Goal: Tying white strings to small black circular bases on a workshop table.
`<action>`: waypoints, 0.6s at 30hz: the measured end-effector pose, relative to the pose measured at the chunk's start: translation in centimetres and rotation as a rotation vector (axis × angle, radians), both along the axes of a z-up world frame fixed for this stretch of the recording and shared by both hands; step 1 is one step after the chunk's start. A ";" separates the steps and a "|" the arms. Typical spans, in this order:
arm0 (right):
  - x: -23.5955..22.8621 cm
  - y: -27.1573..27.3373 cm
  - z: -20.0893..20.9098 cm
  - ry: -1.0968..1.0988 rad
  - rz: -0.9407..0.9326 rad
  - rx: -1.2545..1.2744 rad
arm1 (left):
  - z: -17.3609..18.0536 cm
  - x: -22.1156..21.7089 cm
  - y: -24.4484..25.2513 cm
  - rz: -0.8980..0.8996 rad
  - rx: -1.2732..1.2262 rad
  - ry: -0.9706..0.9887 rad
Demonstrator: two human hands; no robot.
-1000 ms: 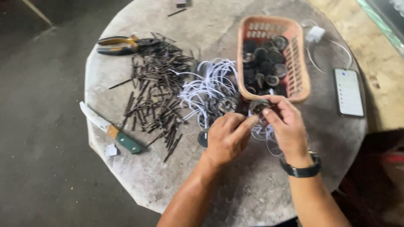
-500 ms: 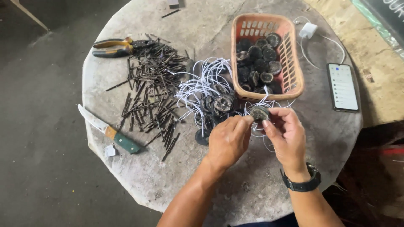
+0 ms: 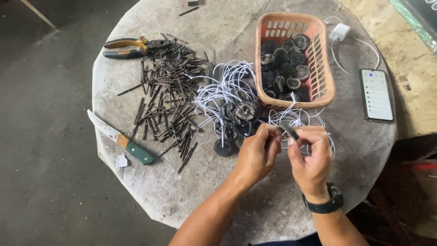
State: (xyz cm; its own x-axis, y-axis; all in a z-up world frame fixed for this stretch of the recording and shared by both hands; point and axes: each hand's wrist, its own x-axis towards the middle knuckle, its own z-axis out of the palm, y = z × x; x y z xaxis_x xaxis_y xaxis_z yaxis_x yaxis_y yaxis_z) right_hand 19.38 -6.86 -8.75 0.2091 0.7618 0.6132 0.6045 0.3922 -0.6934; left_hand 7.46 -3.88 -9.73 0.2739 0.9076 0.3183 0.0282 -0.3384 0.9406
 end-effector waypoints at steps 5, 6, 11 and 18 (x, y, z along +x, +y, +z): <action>-0.6 -0.5 0.3 -0.246 0.021 0.129 | 0.1 -0.3 -0.2 -0.008 -0.055 0.066; -0.4 -0.6 0.1 -0.247 0.016 0.129 | 0.1 -0.2 -0.3 -0.013 -0.055 0.065; -0.1 -0.7 -0.6 -0.243 0.027 0.144 | -0.6 0.1 -0.4 0.011 -0.021 0.096; 1.7 0.1 0.6 -0.061 0.167 -0.055 | -1.4 0.2 0.1 0.079 0.049 0.081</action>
